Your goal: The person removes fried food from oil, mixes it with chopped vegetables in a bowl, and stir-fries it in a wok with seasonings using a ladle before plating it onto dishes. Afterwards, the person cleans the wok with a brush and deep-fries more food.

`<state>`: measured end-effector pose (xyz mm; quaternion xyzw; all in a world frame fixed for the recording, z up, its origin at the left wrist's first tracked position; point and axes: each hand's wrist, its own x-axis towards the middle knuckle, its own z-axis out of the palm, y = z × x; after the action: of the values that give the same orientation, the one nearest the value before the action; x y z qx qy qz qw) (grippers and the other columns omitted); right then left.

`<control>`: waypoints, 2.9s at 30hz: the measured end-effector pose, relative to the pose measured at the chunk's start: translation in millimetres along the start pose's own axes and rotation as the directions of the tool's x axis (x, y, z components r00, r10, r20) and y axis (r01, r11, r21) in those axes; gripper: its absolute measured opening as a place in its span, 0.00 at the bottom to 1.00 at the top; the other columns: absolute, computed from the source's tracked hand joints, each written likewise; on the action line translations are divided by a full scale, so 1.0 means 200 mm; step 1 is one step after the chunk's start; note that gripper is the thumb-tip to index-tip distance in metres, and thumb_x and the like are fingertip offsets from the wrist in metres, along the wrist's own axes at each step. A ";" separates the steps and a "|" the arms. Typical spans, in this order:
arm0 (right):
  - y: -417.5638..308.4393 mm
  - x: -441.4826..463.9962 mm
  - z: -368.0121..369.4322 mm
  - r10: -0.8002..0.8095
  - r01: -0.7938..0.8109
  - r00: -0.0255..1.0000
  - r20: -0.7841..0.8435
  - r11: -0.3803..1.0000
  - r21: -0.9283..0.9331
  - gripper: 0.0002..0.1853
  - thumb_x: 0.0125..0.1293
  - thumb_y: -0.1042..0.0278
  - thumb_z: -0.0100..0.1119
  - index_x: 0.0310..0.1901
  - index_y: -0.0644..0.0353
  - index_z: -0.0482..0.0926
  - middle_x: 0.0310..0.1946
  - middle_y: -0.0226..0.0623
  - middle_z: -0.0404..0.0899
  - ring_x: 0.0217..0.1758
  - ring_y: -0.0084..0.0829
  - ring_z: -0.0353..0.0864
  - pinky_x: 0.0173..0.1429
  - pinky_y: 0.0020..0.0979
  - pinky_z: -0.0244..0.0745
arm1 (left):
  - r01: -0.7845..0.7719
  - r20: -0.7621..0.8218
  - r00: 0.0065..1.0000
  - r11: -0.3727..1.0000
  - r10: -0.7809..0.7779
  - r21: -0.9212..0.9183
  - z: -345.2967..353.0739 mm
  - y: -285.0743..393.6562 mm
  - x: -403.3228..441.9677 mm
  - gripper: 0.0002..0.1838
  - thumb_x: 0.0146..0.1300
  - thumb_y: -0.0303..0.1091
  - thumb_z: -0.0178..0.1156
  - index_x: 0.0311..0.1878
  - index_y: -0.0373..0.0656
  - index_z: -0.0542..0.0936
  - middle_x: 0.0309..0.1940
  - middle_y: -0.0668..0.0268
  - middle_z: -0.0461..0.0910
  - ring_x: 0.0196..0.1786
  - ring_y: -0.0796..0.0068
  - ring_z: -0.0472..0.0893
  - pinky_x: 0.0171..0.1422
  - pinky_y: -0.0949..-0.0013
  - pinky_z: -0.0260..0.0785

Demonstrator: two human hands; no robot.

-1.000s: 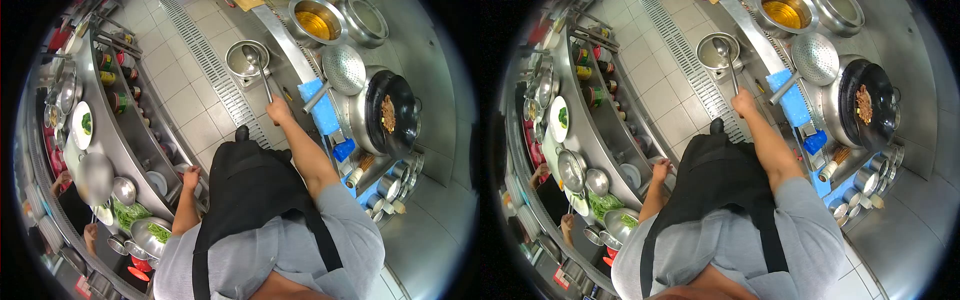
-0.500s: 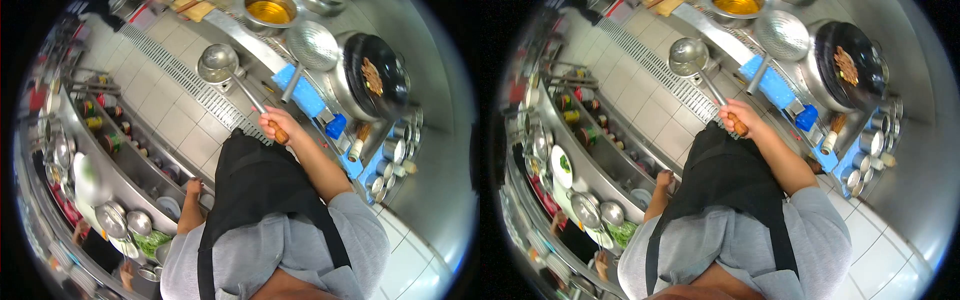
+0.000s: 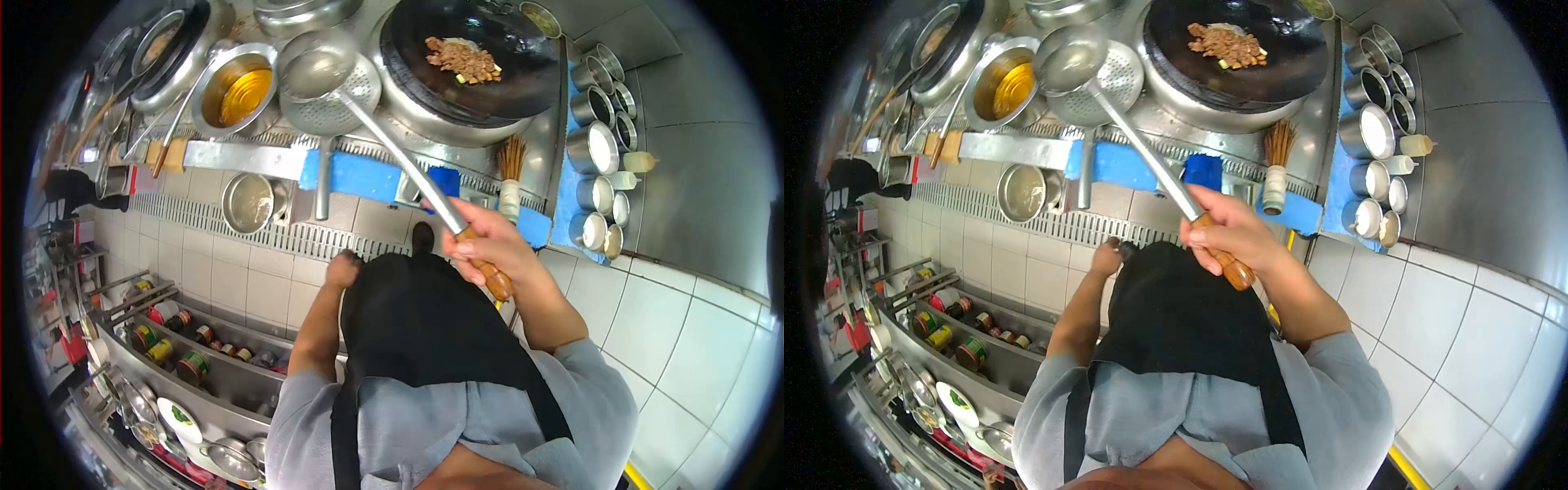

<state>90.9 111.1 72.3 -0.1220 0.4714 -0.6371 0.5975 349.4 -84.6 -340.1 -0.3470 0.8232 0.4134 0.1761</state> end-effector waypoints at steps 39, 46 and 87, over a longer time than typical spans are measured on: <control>-0.19 -0.10 -1.19 -0.289 -0.114 0.827 -0.482 0.754 -0.647 0.40 0.67 0.76 0.59 0.81 0.50 0.61 0.27 0.29 0.75 0.22 0.18 0.71 0.28 0.27 0.71 | -0.217 -0.210 0.960 0.967 0.187 -0.130 -0.01 1.07 -0.25 0.18 0.67 0.33 0.65 0.58 0.38 0.82 0.48 0.52 0.87 0.52 0.50 0.86 0.59 0.56 0.78; -0.09 0.05 -1.23 -0.488 -0.212 0.613 -0.622 0.656 -0.724 0.40 0.65 0.77 0.58 0.81 0.55 0.60 0.23 0.32 0.76 0.21 0.22 0.74 0.28 0.30 0.72 | -0.638 -0.546 0.658 0.769 0.518 -0.039 -0.56 1.71 -0.14 0.14 0.66 0.28 0.66 0.53 0.36 0.82 0.47 0.53 0.85 0.48 0.51 0.85 0.56 0.57 0.77; 0.52 0.05 -0.78 -0.521 -0.288 0.410 -0.748 0.705 -0.648 0.27 0.69 0.61 0.62 0.68 0.53 0.72 0.43 0.56 0.86 0.47 0.56 0.86 0.53 0.48 0.79 | -0.865 -0.195 0.373 0.416 0.907 0.280 -0.72 2.15 0.53 0.10 0.68 0.39 0.65 0.35 0.44 0.82 0.33 0.55 0.85 0.41 0.49 0.84 0.48 0.48 0.71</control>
<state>44.0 190.1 -91.4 -0.0106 0.9052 -0.4129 0.0997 -33.4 -64.9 -74.9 0.1001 0.9213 0.3266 -0.1857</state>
